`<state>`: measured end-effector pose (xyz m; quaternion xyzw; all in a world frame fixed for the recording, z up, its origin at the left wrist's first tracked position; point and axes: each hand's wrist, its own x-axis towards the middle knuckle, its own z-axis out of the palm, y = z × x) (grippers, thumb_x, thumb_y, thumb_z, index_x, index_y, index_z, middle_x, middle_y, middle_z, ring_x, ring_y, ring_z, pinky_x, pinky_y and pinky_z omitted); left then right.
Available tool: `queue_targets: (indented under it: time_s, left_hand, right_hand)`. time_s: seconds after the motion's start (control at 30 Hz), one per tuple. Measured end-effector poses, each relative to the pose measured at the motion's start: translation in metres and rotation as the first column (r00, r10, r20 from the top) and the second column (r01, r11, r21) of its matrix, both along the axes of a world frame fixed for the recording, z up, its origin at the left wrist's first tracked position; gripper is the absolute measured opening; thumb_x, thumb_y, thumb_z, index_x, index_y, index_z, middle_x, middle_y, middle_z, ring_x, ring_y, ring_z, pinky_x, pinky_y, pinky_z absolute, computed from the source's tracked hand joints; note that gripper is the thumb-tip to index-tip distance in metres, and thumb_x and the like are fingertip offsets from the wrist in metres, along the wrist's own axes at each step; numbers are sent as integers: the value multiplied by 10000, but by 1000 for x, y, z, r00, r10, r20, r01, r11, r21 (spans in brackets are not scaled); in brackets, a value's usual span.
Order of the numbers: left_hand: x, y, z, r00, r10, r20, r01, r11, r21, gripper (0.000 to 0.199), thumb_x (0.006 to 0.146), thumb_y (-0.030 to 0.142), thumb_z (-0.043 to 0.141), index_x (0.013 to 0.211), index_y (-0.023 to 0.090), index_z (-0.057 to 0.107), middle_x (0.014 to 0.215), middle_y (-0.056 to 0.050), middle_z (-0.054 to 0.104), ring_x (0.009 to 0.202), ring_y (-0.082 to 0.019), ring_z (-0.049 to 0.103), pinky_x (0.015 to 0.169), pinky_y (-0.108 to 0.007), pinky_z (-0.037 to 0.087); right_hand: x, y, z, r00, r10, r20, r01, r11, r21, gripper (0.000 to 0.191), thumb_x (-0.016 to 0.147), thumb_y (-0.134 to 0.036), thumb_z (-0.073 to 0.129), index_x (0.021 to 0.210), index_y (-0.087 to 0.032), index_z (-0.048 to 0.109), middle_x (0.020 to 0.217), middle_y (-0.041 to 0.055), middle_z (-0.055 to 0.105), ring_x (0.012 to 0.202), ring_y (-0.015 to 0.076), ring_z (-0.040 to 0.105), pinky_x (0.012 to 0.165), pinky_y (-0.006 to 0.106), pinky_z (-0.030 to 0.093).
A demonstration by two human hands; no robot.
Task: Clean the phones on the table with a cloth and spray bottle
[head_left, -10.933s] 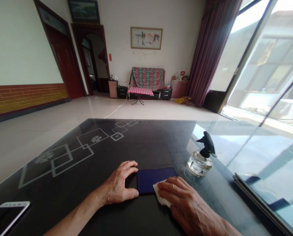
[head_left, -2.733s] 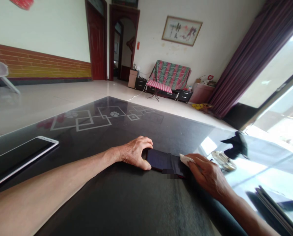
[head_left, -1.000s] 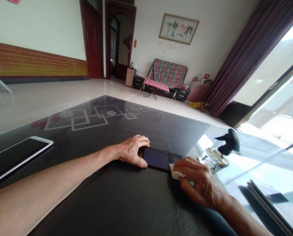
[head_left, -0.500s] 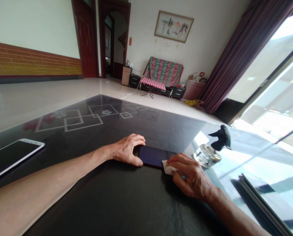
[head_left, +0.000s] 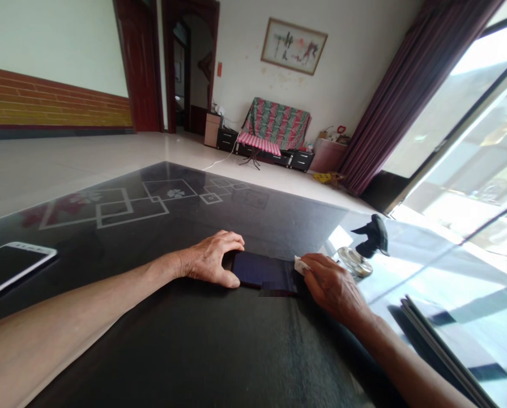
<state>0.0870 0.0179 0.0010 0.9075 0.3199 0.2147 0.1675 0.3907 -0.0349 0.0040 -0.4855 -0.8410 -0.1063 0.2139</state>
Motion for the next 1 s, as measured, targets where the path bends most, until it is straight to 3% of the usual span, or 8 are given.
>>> queue_targets:
  time_s: [0.13, 0.3, 0.4, 0.5, 0.6, 0.77, 1.0]
  left_hand:
    - [0, 0, -1, 1000, -6, -3, 6, 1000, 5, 567, 583, 353, 777, 1089, 152, 620, 1241, -110, 551, 1129, -303, 496, 997, -410, 413]
    - [-1, 1, -1, 1000, -5, -13, 5, 1000, 1, 575, 587, 364, 780, 1094, 147, 620, 1245, -113, 546, 1139, -303, 491, 1000, -400, 414]
    - [-1, 1, -1, 1000, -1, -19, 1, 1000, 5, 588, 589, 368, 783, 1107, 145, 616, 1257, -117, 537, 1152, -303, 487, 1008, -396, 408]
    - [-1, 1, -2, 1000, -5, -15, 5, 1000, 8, 597, 587, 373, 785, 1113, 148, 613, 1258, -116, 537, 1158, -303, 485, 1011, -393, 406]
    - [-1, 1, -2, 1000, -10, -4, 10, 1000, 14, 579, 587, 384, 780, 1096, 160, 619, 1247, -108, 546, 1147, -303, 493, 1003, -396, 410]
    - [-1, 2, -2, 1000, -22, -8, 22, 1000, 22, 574, 597, 397, 775, 1092, 153, 620, 1242, -111, 550, 1135, -307, 503, 990, -397, 417]
    - [-1, 2, -2, 1000, -22, -8, 23, 999, 37, 569, 600, 399, 782, 1093, 165, 620, 1244, -104, 549, 1129, -299, 507, 987, -389, 418]
  right_hand:
    - [1, 3, 3, 999, 53, -11, -54, 998, -38, 255, 898, -190, 410, 999, -178, 644, 1036, 78, 671, 929, 200, 626, 840, 323, 480]
    - [-1, -6, 18, 997, 74, 9, -72, 990, -118, 219, 827, -139, 419, 733, -179, 613, 732, 43, 634, 686, 167, 588, 672, 294, 452]
    - [-3, -12, 24, 994, 90, 67, -78, 984, -162, 208, 812, -145, 440, 664, -185, 582, 642, 25, 587, 618, 156, 551, 636, 292, 427]
    - [-5, -13, 21, 994, 64, 91, -51, 990, -130, 203, 835, -160, 444, 706, -185, 598, 686, 30, 610, 656, 163, 567, 668, 302, 437]
    - [-4, -6, 12, 996, 23, 82, -19, 999, -51, 213, 888, -186, 419, 859, -179, 630, 877, 64, 664, 788, 187, 611, 750, 323, 465]
    - [0, 2, 6, 995, 76, 59, -75, 997, -28, 283, 902, -160, 393, 1078, -181, 614, 1100, 85, 654, 945, 202, 622, 842, 339, 483]
    - [-6, -14, 26, 997, 54, 59, -42, 980, -194, 230, 890, -182, 428, 779, -191, 629, 809, 34, 652, 665, 140, 600, 655, 267, 456]
